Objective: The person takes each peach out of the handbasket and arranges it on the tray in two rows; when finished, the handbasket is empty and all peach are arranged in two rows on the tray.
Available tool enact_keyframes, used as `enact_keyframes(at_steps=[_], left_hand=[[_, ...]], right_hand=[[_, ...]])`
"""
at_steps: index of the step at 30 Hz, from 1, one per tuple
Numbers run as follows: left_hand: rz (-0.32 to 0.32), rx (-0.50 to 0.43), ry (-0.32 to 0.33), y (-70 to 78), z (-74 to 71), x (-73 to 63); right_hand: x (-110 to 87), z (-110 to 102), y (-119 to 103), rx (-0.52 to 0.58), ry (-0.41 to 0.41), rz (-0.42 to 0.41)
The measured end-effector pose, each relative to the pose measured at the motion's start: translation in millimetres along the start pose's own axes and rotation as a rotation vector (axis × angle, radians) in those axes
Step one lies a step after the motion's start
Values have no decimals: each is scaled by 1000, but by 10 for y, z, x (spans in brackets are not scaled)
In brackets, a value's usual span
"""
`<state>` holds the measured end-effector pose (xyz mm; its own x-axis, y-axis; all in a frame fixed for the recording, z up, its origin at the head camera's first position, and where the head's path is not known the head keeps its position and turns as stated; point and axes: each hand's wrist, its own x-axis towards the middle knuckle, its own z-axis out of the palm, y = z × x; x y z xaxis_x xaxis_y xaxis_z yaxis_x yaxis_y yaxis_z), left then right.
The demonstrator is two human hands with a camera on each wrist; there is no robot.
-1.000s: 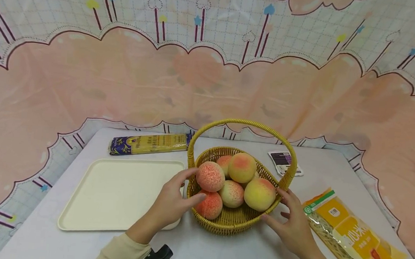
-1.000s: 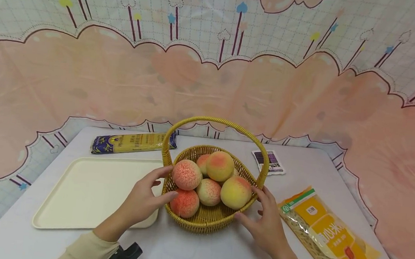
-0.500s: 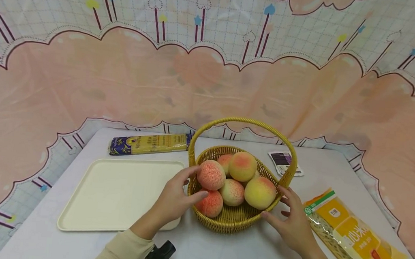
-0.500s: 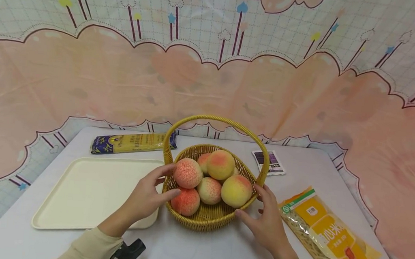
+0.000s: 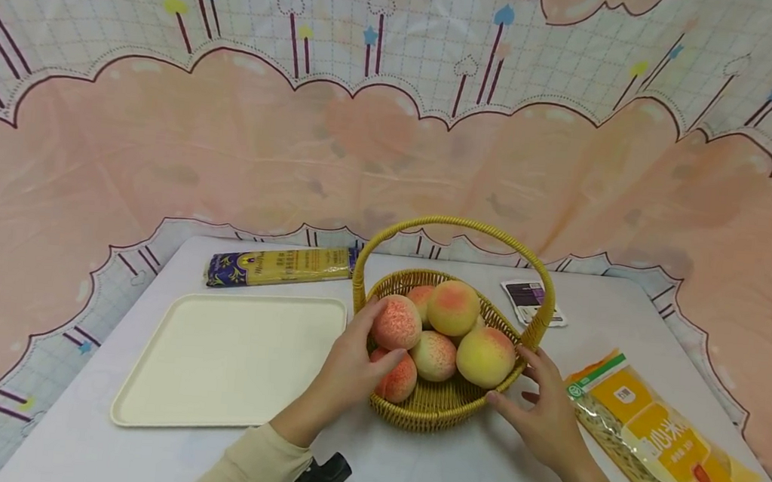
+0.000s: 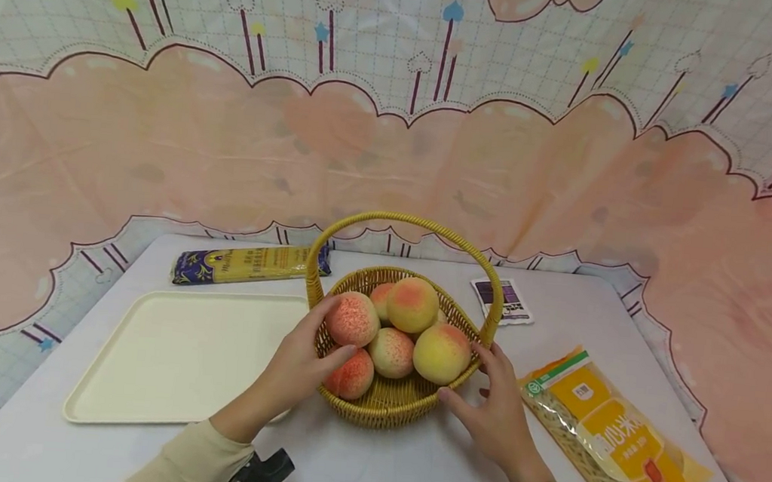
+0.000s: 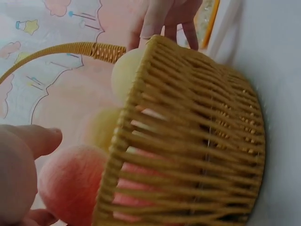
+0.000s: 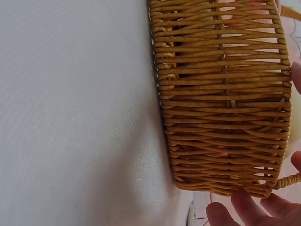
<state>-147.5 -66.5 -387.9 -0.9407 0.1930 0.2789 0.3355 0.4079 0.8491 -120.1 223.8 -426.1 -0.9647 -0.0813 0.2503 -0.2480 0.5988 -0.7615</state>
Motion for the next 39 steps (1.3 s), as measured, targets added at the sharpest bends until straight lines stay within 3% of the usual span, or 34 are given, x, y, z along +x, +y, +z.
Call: enact_keyframes(at_steps=[7, 20, 32, 39], left_hand=[[6, -6, 47, 18, 71, 84], [2, 7, 63, 13, 121, 177], [-2, 49, -3, -5, 103, 207], [-36, 4, -45, -30, 57, 160]], right_hand=[[21, -2, -26, -2, -8, 2], [30, -8, -28, 11, -11, 5], [21, 2, 4, 13, -8, 20], [6, 4, 5, 17, -16, 39]])
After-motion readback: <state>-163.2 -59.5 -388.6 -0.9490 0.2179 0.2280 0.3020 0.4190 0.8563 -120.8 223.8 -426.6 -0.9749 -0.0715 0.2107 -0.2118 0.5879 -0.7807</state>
